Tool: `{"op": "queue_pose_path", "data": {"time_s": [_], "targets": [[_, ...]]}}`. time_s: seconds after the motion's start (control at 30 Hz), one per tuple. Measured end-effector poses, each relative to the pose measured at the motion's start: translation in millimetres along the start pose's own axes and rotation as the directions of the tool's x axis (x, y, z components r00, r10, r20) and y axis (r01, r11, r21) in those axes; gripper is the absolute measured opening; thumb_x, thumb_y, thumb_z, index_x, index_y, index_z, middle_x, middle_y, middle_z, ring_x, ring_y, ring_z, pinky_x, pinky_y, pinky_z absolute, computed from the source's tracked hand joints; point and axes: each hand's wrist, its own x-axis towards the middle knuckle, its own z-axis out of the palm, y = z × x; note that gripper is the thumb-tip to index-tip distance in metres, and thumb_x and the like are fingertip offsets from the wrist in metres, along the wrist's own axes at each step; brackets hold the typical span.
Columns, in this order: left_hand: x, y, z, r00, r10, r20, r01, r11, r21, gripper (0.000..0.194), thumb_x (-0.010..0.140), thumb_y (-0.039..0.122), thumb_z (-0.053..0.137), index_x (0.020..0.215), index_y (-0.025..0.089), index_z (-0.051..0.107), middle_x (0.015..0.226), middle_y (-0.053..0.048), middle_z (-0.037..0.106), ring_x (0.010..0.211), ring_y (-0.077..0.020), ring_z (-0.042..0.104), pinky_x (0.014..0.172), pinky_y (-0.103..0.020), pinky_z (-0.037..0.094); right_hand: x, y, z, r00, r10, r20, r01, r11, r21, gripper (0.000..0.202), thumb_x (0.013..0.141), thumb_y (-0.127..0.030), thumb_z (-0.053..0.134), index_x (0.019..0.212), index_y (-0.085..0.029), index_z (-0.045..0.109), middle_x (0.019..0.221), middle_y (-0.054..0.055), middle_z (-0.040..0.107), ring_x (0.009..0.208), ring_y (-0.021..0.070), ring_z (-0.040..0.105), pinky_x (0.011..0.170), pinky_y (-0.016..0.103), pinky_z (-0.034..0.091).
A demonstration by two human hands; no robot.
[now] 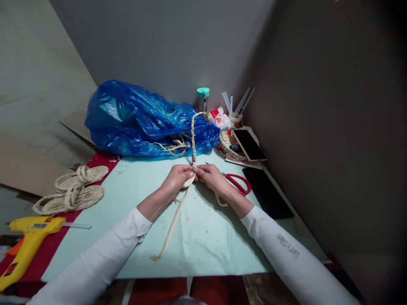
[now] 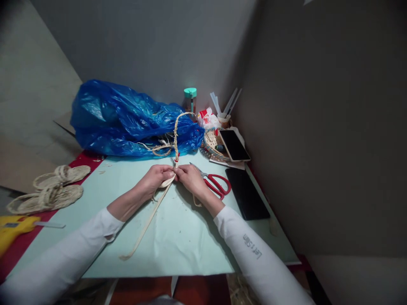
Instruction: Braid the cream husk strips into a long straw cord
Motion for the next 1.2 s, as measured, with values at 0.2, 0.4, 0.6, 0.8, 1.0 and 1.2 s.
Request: {"op": "queue_pose_path", "data": {"time_s": [0.2, 0.4, 0.6, 0.8, 1.0, 1.2], "targets": [[-5.2, 2.4, -3.4, 0.985, 0.161, -0.064, -0.127, 0.923, 0.363, 0.013, 0.069, 0.021, 0.058, 0.082, 0.018, 0.055, 0.056, 0.003, 0.061, 0.05, -0.0122, 0.049, 0.052, -0.023, 0.033, -1.1, 3.9, 2.2, 0.996, 0.018, -0.084, -0.022, 0.999, -0.044, 0.038, 0.083, -0.039, 0.047, 0.052, -0.017, 0.046, 0.047, -0.005, 0.038, 0.05, 0.0088, 0.033, 0.052, 0.023, 0.023], [-15.1, 20.2, -9.3, 0.95, 0.308, 0.05, -0.231, 0.584, 0.778, 0.019, 0.082, 0.023, 0.047, 0.069, 0.019, 0.061, 0.067, -0.004, 0.068, 0.066, -0.0182, 0.057, 0.062, -0.028, 0.034, -2.7, 8.3, 0.1, 0.994, 0.014, -0.108, -0.012, 1.0, 0.013, 0.036, 0.083, -0.033, 0.046, 0.056, -0.014, 0.06, 0.053, 0.0, 0.055, 0.05, 0.0092, 0.04, 0.053, 0.023, 0.028], [-35.4, 17.7, 17.9, 0.926, 0.353, 0.138, -0.253, 0.305, 0.918, 0.024, 0.087, 0.023, 0.042, 0.092, 0.018, 0.065, 0.081, -0.01, 0.07, 0.071, -0.0229, 0.061, 0.065, -0.032, 0.036, -5.6, 11.0, 3.5, 0.995, 0.049, -0.082, -0.019, 0.943, 0.334, 0.028, 0.076, -0.033, 0.052, 0.056, -0.014, 0.057, 0.05, -0.003, 0.047, 0.049, 0.0085, 0.035, 0.048, 0.022, 0.024], [-36.3, 13.6, 26.8, 0.918, 0.319, 0.236, -0.336, 0.308, 0.89, 0.027, 0.083, 0.012, 0.042, 0.09, 0.015, 0.067, 0.088, -0.013, 0.069, 0.076, -0.0233, 0.061, 0.064, -0.031, 0.038, -7.6, 5.7, 3.7, 0.99, 0.134, 0.036, -0.128, 0.785, 0.607, 0.02, 0.071, -0.031, 0.059, 0.075, -0.011, 0.064, 0.054, -0.004, 0.045, 0.045, 0.0058, 0.028, 0.043, 0.021, 0.014], [-1.8, 21.5, -12.5, 0.949, 0.272, -0.16, -0.209, 0.921, 0.328, 0.024, 0.079, 0.036, 0.058, 0.069, 0.015, 0.063, 0.057, 0.0, 0.056, 0.052, -0.012, 0.05, 0.053, -0.024, 0.036, -7.2, -1.2, 1.9, 0.978, 0.196, 0.067, -0.199, 0.808, 0.555, 0.021, 0.073, -0.031, 0.058, 0.061, -0.014, 0.057, 0.042, -0.008, 0.032, 0.04, 0.0053, 0.017, 0.041, 0.022, 0.008], [7.4, 5.1, -6.2, 0.952, -0.075, 0.296, 0.126, 0.979, -0.158, 0.024, 0.073, 0.034, 0.067, 0.074, 0.013, 0.053, 0.058, 0.002, 0.05, 0.039, -0.0033, 0.036, 0.038, -0.017, 0.022, -10.9, -5.2, 0.1, 0.989, 0.098, 0.107, -0.14, 0.838, 0.528, 0.019, 0.078, -0.031, 0.053, 0.069, -0.014, 0.056, 0.05, -0.006, 0.039, 0.044, 0.0065, 0.025, 0.044, 0.021, 0.015]]}}
